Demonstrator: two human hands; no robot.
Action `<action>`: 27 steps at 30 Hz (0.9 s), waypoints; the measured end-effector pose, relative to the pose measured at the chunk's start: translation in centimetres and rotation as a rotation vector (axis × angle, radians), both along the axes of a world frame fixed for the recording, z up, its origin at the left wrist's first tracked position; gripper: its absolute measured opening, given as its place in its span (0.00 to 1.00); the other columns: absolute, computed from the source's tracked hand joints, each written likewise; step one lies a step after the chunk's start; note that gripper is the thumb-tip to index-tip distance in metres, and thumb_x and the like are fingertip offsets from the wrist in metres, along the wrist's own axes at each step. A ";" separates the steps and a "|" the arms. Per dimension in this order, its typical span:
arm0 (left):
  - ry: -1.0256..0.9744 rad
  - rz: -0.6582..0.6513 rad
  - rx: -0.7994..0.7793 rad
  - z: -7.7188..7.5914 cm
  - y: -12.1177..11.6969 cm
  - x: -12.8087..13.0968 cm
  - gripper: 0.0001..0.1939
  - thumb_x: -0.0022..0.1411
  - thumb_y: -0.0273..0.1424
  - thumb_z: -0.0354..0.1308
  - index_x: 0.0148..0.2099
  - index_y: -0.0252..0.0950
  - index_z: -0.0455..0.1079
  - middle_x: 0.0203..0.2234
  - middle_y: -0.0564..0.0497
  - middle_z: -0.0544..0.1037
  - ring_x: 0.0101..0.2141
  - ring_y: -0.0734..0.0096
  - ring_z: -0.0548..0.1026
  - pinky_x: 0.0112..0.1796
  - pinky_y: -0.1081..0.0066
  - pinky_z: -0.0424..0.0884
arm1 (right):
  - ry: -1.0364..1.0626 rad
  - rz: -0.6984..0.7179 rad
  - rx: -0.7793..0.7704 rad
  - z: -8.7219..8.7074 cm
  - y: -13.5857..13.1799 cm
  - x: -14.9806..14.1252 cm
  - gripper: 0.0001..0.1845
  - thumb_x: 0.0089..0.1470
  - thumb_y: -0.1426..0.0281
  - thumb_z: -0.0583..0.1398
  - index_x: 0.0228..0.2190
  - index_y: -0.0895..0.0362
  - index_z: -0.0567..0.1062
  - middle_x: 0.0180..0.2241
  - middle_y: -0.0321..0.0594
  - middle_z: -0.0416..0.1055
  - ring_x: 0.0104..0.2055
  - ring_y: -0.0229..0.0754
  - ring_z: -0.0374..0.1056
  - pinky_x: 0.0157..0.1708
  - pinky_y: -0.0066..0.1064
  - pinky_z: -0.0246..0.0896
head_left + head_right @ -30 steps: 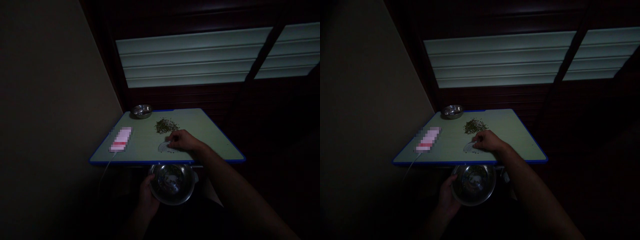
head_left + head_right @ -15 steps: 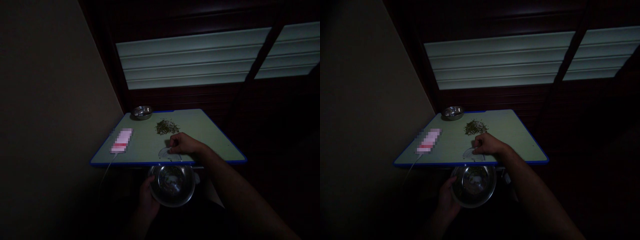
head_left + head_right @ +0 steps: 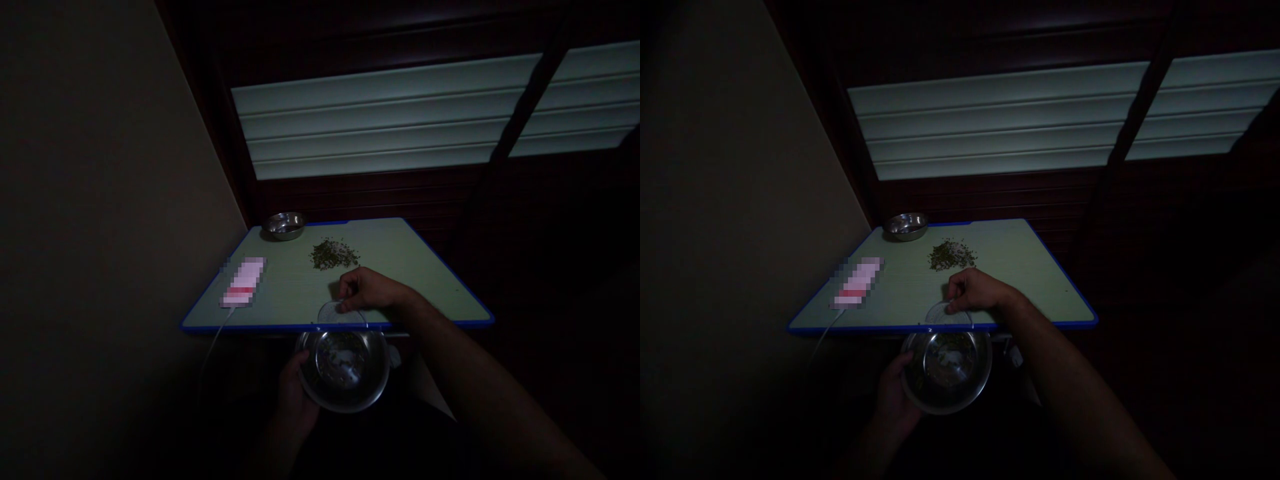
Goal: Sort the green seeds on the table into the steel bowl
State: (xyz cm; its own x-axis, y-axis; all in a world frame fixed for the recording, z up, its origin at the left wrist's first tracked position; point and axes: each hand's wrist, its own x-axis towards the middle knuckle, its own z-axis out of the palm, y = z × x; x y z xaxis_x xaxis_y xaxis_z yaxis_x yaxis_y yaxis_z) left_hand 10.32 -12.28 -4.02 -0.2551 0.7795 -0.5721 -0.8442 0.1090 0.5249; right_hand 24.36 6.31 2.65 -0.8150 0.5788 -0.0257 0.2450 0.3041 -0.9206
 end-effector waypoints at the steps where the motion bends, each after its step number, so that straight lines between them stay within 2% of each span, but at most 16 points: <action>1: 0.001 0.002 -0.005 0.0 0.0 0.0 0.10 0.58 0.28 0.55 0.34 0.30 0.77 0.28 0.43 0.83 0.31 0.60 0.80 0.38 0.61 0.77 | -0.001 0.006 -0.003 0.0 0.1 0.0 0.20 0.33 0.63 0.73 0.27 0.60 0.75 0.21 0.31 0.69 0.23 0.32 0.62 0.23 0.25 0.56; 7: 0.004 0.015 0.004 -0.1 -0.1 0.0 0.10 0.58 0.27 0.55 0.35 0.31 0.77 0.28 0.44 0.84 0.30 0.62 0.80 0.37 0.62 0.78 | 0.007 0.056 -0.100 0.5 0.1 0.2 0.22 0.34 0.61 0.73 0.28 0.61 0.75 0.19 0.31 0.69 0.20 0.32 0.62 0.20 0.24 0.54; 11: 0.014 0.015 -0.010 -0.2 -0.1 -0.1 0.09 0.57 0.27 0.56 0.35 0.30 0.77 0.28 0.44 0.84 0.31 0.60 0.80 0.38 0.61 0.78 | 0.085 -0.039 -0.151 0.5 -0.2 -0.2 0.22 0.35 0.60 0.73 0.29 0.60 0.73 0.17 0.28 0.67 0.16 0.30 0.58 0.17 0.23 0.51; 16: 0.009 0.009 -0.022 -0.3 0.0 -0.1 0.10 0.57 0.28 0.56 0.36 0.30 0.77 0.29 0.43 0.83 0.33 0.58 0.81 0.37 0.61 0.77 | 0.068 -0.102 -0.106 0.2 -0.5 -0.9 0.22 0.35 0.61 0.73 0.29 0.60 0.74 0.17 0.28 0.66 0.16 0.29 0.56 0.15 0.23 0.48; 27: 0.028 0.023 -0.013 0.4 0.0 0.2 0.08 0.55 0.27 0.57 0.36 0.33 0.76 0.29 0.46 0.83 0.34 0.58 0.81 0.39 0.58 0.77 | 0.049 -0.012 -0.118 0.3 -0.8 -1.3 0.22 0.37 0.59 0.72 0.31 0.60 0.77 0.18 0.29 0.67 0.17 0.30 0.57 0.17 0.24 0.51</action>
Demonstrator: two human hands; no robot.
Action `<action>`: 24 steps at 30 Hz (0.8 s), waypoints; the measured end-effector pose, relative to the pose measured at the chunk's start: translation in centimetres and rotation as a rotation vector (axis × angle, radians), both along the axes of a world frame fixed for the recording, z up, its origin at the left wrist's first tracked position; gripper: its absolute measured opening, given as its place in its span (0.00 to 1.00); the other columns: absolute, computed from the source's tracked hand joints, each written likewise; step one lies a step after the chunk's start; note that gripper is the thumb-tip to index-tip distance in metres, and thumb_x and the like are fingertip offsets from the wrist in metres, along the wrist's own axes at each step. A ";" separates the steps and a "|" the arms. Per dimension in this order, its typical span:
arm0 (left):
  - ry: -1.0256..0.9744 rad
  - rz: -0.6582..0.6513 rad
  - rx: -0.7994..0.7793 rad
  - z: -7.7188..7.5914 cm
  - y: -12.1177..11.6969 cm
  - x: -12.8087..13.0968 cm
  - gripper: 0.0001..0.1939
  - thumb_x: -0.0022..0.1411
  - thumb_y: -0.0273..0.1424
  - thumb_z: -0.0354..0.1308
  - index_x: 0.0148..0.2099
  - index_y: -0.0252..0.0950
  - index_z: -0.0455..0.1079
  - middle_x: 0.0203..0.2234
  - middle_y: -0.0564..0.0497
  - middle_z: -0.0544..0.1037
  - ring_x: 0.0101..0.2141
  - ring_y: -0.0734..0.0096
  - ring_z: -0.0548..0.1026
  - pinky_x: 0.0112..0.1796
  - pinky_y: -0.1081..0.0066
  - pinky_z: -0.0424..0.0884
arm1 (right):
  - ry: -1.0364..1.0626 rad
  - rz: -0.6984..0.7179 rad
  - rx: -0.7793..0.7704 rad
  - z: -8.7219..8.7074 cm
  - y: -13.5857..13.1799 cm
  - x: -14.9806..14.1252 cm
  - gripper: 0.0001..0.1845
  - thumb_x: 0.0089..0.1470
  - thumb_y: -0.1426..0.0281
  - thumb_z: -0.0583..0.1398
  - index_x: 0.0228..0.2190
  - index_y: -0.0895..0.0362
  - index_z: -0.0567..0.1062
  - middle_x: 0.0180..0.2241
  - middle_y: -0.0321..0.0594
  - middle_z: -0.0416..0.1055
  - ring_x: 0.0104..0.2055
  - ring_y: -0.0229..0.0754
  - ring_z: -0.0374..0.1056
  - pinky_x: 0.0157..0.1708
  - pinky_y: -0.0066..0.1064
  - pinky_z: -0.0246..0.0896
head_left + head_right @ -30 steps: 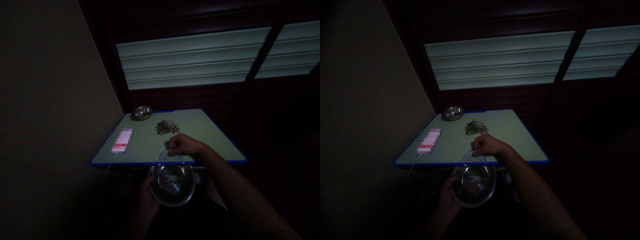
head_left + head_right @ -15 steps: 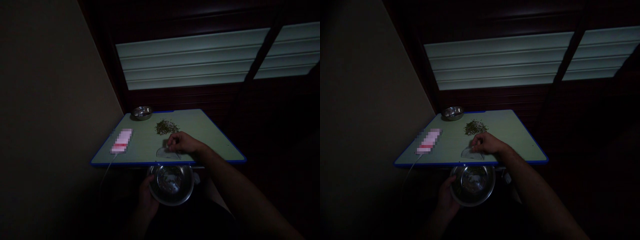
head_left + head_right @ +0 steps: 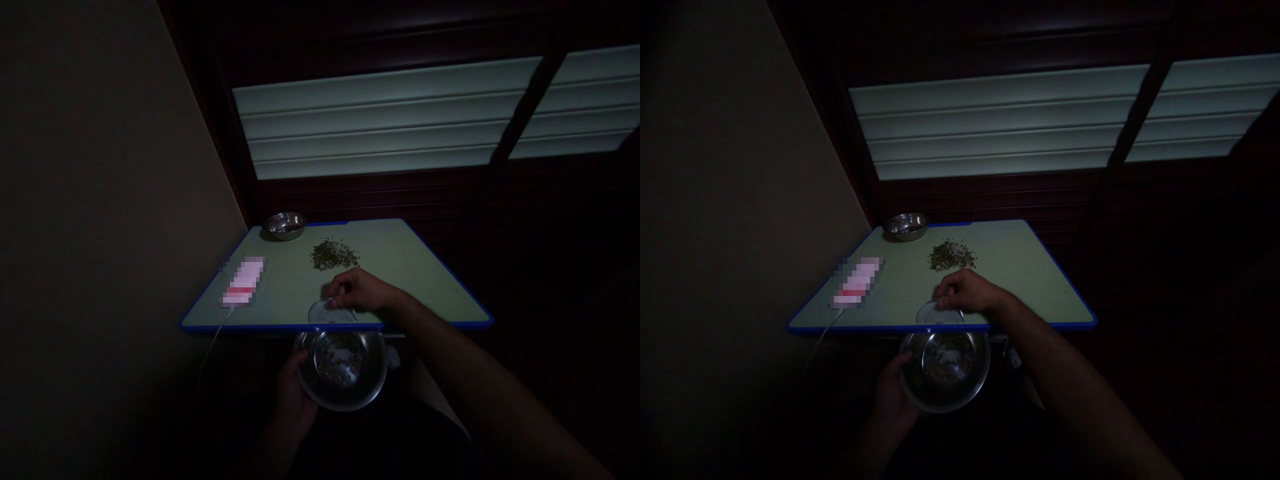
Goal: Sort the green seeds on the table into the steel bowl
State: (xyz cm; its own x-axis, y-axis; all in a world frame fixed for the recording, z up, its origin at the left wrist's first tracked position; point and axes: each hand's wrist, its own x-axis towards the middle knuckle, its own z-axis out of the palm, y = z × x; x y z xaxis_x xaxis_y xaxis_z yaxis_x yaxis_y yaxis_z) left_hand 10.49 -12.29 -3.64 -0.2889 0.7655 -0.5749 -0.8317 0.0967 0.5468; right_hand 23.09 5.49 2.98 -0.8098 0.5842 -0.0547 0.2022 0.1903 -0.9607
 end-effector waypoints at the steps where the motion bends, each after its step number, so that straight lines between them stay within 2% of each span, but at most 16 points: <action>1: 0.002 0.002 0.001 0.1 0.0 0.0 0.08 0.55 0.27 0.57 0.36 0.33 0.76 0.28 0.46 0.83 0.34 0.57 0.81 0.40 0.59 0.77 | 0.000 0.003 -0.004 0.1 0.0 0.0 0.22 0.37 0.59 0.72 0.31 0.60 0.77 0.18 0.29 0.67 0.16 0.30 0.56 0.17 0.24 0.50; 7: -0.002 0.002 -0.006 0.0 -0.1 0.0 0.08 0.56 0.28 0.56 0.35 0.33 0.76 0.27 0.46 0.83 0.31 0.60 0.80 0.38 0.60 0.77 | 0.022 -0.007 0.000 -0.1 0.0 0.0 0.21 0.37 0.60 0.72 0.31 0.60 0.77 0.19 0.30 0.68 0.19 0.30 0.58 0.19 0.24 0.52; 11: -0.007 0.018 -0.016 -0.5 0.0 -0.1 0.08 0.55 0.27 0.57 0.35 0.32 0.77 0.27 0.46 0.83 0.29 0.61 0.80 0.36 0.62 0.77 | 0.057 -0.109 0.058 -0.3 0.7 0.1 0.20 0.38 0.60 0.70 0.29 0.60 0.75 0.20 0.31 0.68 0.20 0.31 0.58 0.20 0.24 0.52; 13: -0.014 0.019 -0.020 -0.7 0.0 -0.2 0.08 0.55 0.27 0.57 0.35 0.32 0.77 0.26 0.46 0.83 0.30 0.60 0.80 0.37 0.61 0.77 | 0.031 -0.156 0.105 0.2 1.6 0.6 0.18 0.39 0.60 0.69 0.27 0.59 0.72 0.21 0.32 0.68 0.21 0.31 0.58 0.21 0.24 0.52; 15: -0.022 0.012 -0.026 -0.7 0.0 -0.2 0.08 0.56 0.26 0.56 0.34 0.32 0.77 0.26 0.46 0.83 0.31 0.59 0.81 0.39 0.60 0.77 | -0.053 -0.140 0.171 1.1 2.9 1.2 0.16 0.39 0.61 0.68 0.25 0.59 0.71 0.22 0.34 0.69 0.23 0.33 0.61 0.23 0.26 0.54; 19: -0.038 0.001 -0.032 -0.6 0.0 -0.2 0.10 0.58 0.27 0.54 0.33 0.32 0.77 0.26 0.46 0.83 0.30 0.61 0.81 0.39 0.61 0.77 | -0.141 -0.177 0.373 2.6 5.4 2.4 0.12 0.39 0.64 0.66 0.25 0.58 0.72 0.24 0.34 0.71 0.26 0.36 0.63 0.27 0.27 0.56; 22: -0.046 -0.007 -0.032 -0.6 0.0 -0.2 0.11 0.59 0.27 0.54 0.34 0.30 0.78 0.26 0.44 0.84 0.29 0.62 0.81 0.36 0.63 0.77 | -0.136 -0.217 0.399 2.3 6.0 2.7 0.12 0.40 0.63 0.65 0.24 0.57 0.70 0.23 0.35 0.70 0.26 0.36 0.62 0.27 0.27 0.55; 24: -0.052 -0.016 -0.029 -0.6 0.1 -0.2 0.11 0.60 0.27 0.54 0.34 0.29 0.78 0.27 0.43 0.84 0.29 0.61 0.81 0.35 0.63 0.77 | -0.082 -0.235 0.338 1.5 5.9 2.6 0.13 0.41 0.62 0.65 0.25 0.57 0.69 0.22 0.34 0.68 0.25 0.35 0.61 0.26 0.27 0.54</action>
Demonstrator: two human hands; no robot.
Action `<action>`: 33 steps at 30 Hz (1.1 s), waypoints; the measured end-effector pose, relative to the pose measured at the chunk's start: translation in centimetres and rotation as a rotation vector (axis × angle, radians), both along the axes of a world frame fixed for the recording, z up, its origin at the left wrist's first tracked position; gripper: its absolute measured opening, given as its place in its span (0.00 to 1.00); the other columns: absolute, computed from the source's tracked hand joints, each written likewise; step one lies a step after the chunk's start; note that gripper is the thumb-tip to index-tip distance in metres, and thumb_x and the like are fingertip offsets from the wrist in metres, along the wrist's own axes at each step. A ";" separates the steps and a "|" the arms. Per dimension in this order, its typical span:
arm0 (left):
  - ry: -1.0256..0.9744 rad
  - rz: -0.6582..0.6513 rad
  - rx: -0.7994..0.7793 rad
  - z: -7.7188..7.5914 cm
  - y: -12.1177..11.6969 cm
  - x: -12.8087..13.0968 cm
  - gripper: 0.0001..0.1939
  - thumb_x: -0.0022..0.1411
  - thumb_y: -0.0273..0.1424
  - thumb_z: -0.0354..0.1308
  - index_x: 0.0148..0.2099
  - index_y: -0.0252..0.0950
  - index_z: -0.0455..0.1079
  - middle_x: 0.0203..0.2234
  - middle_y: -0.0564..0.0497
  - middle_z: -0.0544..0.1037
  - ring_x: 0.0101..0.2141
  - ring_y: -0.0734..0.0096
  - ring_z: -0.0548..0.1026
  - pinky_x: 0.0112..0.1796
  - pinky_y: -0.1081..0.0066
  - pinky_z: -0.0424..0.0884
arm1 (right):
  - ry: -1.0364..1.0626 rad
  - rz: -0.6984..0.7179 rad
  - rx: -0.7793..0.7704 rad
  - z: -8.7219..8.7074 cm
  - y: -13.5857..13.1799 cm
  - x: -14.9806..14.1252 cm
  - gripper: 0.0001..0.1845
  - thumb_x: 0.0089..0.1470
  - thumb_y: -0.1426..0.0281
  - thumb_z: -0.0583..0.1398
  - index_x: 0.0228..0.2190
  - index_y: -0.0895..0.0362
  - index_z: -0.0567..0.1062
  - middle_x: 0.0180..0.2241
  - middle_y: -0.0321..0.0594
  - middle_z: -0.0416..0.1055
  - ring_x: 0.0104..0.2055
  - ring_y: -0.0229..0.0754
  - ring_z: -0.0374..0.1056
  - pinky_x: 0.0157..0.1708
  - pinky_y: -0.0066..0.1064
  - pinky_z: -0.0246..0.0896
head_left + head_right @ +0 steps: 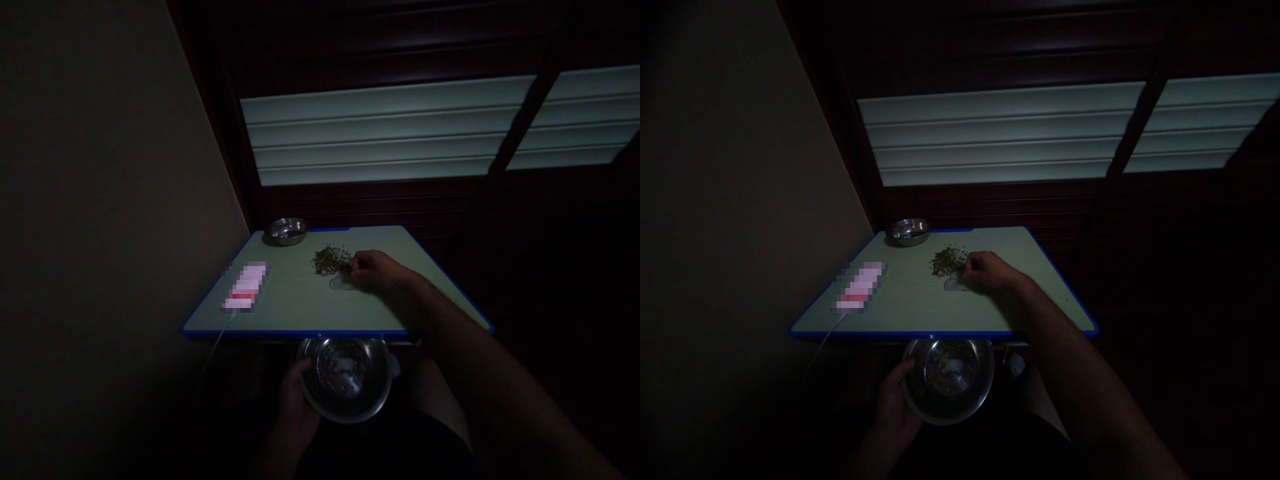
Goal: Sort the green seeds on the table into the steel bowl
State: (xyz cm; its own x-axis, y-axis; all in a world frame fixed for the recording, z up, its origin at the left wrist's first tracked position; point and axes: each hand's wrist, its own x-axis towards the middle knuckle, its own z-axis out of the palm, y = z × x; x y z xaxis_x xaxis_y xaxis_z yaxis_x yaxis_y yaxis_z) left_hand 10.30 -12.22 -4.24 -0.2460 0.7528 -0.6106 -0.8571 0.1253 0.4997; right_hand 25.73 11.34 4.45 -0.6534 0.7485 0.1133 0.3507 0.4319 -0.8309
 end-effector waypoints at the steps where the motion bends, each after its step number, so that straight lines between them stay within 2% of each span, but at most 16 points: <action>1: -0.004 -0.003 0.003 0.0 0.0 0.0 0.11 0.60 0.27 0.54 0.35 0.28 0.78 0.28 0.42 0.84 0.30 0.60 0.81 0.35 0.63 0.77 | 0.031 -0.001 -0.017 -0.5 -0.1 0.0 0.13 0.42 0.62 0.65 0.25 0.57 0.69 0.23 0.33 0.67 0.25 0.35 0.61 0.25 0.27 0.54; 6: -0.011 0.002 0.022 -0.2 0.0 0.0 0.11 0.60 0.28 0.54 0.35 0.30 0.78 0.28 0.44 0.84 0.31 0.61 0.81 0.37 0.63 0.77 | 0.095 -0.013 -0.054 -1.9 -0.7 0.1 0.14 0.36 0.68 0.66 0.29 0.59 0.72 0.25 0.34 0.69 0.26 0.34 0.61 0.27 0.26 0.56; 9: -0.006 -0.006 0.014 -0.2 0.0 0.1 0.11 0.60 0.28 0.54 0.34 0.30 0.77 0.27 0.44 0.84 0.30 0.60 0.81 0.36 0.62 0.77 | 0.042 0.005 -0.079 -2.0 -0.8 0.2 0.16 0.35 0.69 0.66 0.31 0.60 0.75 0.25 0.34 0.70 0.25 0.33 0.62 0.27 0.26 0.56; 12: 0.003 -0.015 0.010 0.0 -0.1 0.2 0.11 0.59 0.27 0.54 0.34 0.29 0.77 0.27 0.43 0.84 0.29 0.59 0.81 0.34 0.62 0.77 | 0.054 -0.030 -0.086 -1.9 -0.7 0.3 0.13 0.36 0.66 0.66 0.28 0.60 0.76 0.24 0.35 0.71 0.25 0.34 0.62 0.27 0.27 0.57; 15: 0.011 -0.014 0.012 0.1 -0.1 0.2 0.11 0.60 0.27 0.53 0.35 0.29 0.78 0.28 0.43 0.84 0.29 0.60 0.81 0.34 0.62 0.77 | 0.131 -0.167 0.020 -1.8 -0.4 0.4 0.11 0.40 0.64 0.64 0.23 0.59 0.73 0.22 0.36 0.71 0.25 0.36 0.63 0.28 0.28 0.58; 19: 0.020 0.001 0.005 0.1 -0.1 0.2 0.11 0.59 0.27 0.53 0.33 0.30 0.77 0.26 0.44 0.84 0.29 0.62 0.81 0.33 0.64 0.76 | 0.197 -0.384 0.230 -2.2 0.3 0.6 0.07 0.45 0.65 0.59 0.23 0.56 0.70 0.22 0.35 0.71 0.26 0.36 0.64 0.28 0.27 0.58; 23: 0.021 -0.009 0.004 -0.1 -0.3 0.3 0.11 0.59 0.27 0.54 0.34 0.29 0.78 0.27 0.43 0.84 0.30 0.61 0.81 0.34 0.64 0.77 | 0.205 -0.408 0.194 -2.8 0.4 0.9 0.06 0.52 0.65 0.56 0.31 0.55 0.68 0.24 0.35 0.74 0.23 0.36 0.67 0.26 0.26 0.59; 26: 0.020 -0.025 0.004 -0.1 -0.4 0.3 0.11 0.58 0.27 0.54 0.34 0.29 0.78 0.26 0.43 0.84 0.28 0.62 0.81 0.33 0.64 0.77 | 0.182 -0.438 0.210 -3.0 0.6 1.0 0.08 0.50 0.68 0.57 0.35 0.55 0.68 0.25 0.34 0.74 0.22 0.36 0.66 0.25 0.26 0.58; 29: 0.017 -0.031 0.007 -0.2 -0.4 0.2 0.11 0.58 0.28 0.55 0.34 0.30 0.78 0.27 0.43 0.84 0.29 0.61 0.81 0.34 0.63 0.77 | 0.152 -0.476 0.311 -2.8 0.7 1.0 0.06 0.45 0.71 0.58 0.30 0.56 0.70 0.26 0.35 0.73 0.26 0.36 0.66 0.27 0.26 0.58; 31: 0.019 -0.030 0.009 -0.2 -0.3 0.2 0.11 0.58 0.28 0.55 0.35 0.30 0.78 0.28 0.44 0.84 0.30 0.60 0.81 0.35 0.63 0.77 | 0.123 -0.472 0.336 -2.7 0.8 1.1 0.03 0.45 0.70 0.57 0.26 0.57 0.71 0.25 0.35 0.72 0.27 0.37 0.65 0.28 0.26 0.57; 33: 0.021 -0.032 0.008 -0.4 -0.4 0.2 0.11 0.58 0.28 0.55 0.35 0.29 0.78 0.28 0.43 0.84 0.30 0.60 0.81 0.34 0.63 0.77 | 0.097 -0.456 0.331 -2.5 0.7 1.1 0.05 0.47 0.70 0.57 0.24 0.57 0.72 0.23 0.35 0.71 0.27 0.37 0.65 0.28 0.26 0.56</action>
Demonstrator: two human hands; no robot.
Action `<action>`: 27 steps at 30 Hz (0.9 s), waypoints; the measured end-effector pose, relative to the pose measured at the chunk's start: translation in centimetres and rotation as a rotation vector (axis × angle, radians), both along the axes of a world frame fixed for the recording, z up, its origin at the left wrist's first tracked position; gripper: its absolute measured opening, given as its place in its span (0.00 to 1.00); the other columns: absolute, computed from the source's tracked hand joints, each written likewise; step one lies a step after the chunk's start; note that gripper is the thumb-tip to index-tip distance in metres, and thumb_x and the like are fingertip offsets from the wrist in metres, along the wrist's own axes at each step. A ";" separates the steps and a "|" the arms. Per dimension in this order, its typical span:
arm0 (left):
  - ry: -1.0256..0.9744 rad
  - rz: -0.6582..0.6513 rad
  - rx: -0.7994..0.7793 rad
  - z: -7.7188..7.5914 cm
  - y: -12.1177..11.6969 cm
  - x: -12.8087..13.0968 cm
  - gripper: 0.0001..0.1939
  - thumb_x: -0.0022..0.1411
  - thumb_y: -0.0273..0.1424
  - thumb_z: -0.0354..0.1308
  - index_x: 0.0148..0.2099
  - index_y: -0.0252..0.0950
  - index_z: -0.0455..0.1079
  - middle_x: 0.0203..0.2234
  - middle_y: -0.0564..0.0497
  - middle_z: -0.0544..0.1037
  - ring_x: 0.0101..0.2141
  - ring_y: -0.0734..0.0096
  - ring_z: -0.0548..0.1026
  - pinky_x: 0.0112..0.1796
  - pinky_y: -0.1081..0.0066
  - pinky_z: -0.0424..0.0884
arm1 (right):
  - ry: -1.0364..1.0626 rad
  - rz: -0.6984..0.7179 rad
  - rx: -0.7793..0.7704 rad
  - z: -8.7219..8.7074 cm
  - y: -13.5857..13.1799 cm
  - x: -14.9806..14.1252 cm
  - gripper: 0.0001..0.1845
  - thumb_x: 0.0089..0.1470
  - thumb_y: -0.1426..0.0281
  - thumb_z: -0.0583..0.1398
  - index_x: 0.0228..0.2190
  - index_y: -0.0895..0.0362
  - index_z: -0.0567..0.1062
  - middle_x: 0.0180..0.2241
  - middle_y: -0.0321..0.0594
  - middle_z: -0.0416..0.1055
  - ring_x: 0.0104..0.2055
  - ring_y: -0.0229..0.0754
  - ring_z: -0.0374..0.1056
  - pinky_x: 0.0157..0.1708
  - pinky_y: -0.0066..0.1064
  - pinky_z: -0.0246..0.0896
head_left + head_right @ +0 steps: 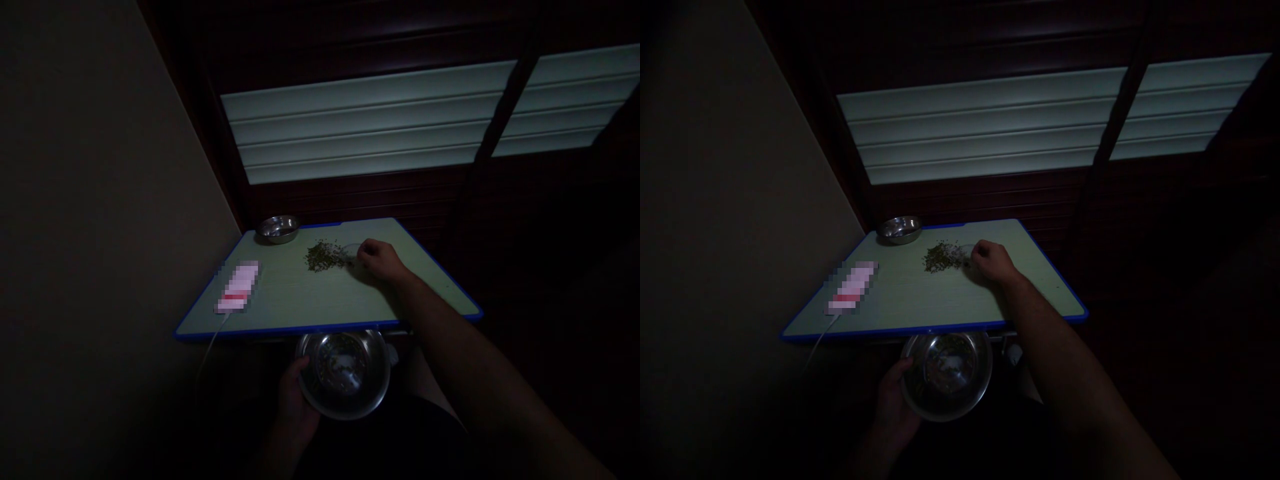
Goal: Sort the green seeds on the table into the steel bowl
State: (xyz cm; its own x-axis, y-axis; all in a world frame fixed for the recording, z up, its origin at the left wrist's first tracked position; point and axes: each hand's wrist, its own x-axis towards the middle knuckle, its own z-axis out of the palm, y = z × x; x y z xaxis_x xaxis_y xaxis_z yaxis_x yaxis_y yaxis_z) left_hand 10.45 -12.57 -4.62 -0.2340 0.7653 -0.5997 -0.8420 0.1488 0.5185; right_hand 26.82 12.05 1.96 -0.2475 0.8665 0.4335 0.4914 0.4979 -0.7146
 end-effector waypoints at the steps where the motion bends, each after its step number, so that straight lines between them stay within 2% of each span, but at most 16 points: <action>1: -0.001 -0.003 0.000 -0.1 0.0 0.0 0.11 0.58 0.28 0.55 0.35 0.29 0.78 0.27 0.42 0.84 0.30 0.60 0.81 0.34 0.63 0.77 | -0.012 0.006 -0.002 0.1 -0.1 0.0 0.05 0.47 0.69 0.57 0.24 0.57 0.72 0.22 0.35 0.71 0.26 0.37 0.64 0.27 0.26 0.56; 6: 0.001 0.009 0.004 -0.4 0.0 0.0 0.11 0.58 0.27 0.55 0.33 0.30 0.78 0.27 0.43 0.84 0.30 0.60 0.81 0.35 0.63 0.77 | -0.104 -0.007 0.039 0.2 -0.4 -0.1 0.07 0.48 0.70 0.57 0.25 0.58 0.75 0.24 0.37 0.73 0.27 0.37 0.65 0.29 0.27 0.56; 13: -0.002 0.015 0.007 -0.2 -0.1 0.1 0.11 0.58 0.28 0.54 0.34 0.31 0.78 0.27 0.44 0.84 0.30 0.62 0.81 0.34 0.64 0.77 | -0.185 -0.082 0.097 0.2 -0.5 0.0 0.08 0.49 0.71 0.58 0.27 0.58 0.78 0.26 0.38 0.76 0.27 0.38 0.66 0.30 0.27 0.56; 19: -0.008 0.009 0.006 -0.2 -0.1 0.1 0.11 0.58 0.28 0.55 0.35 0.31 0.78 0.28 0.44 0.84 0.31 0.61 0.81 0.35 0.63 0.77 | -0.217 -0.015 0.088 0.2 -1.1 -0.7 0.10 0.52 0.69 0.59 0.30 0.58 0.80 0.28 0.39 0.78 0.29 0.38 0.69 0.32 0.27 0.58; 27: -0.015 0.005 0.013 -0.2 0.0 0.1 0.10 0.57 0.28 0.56 0.35 0.30 0.78 0.28 0.42 0.84 0.31 0.59 0.81 0.36 0.63 0.76 | -0.274 0.034 0.162 -0.4 -1.0 -1.5 0.10 0.55 0.66 0.60 0.34 0.56 0.82 0.34 0.42 0.80 0.34 0.41 0.72 0.35 0.29 0.59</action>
State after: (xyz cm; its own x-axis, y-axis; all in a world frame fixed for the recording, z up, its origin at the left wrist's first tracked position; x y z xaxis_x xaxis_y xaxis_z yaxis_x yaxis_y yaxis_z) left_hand 10.59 -12.60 -4.81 -0.2288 0.7717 -0.5934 -0.8504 0.1382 0.5076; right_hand 25.31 11.02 1.61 -0.4018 0.7811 0.4780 0.6358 0.6136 -0.4682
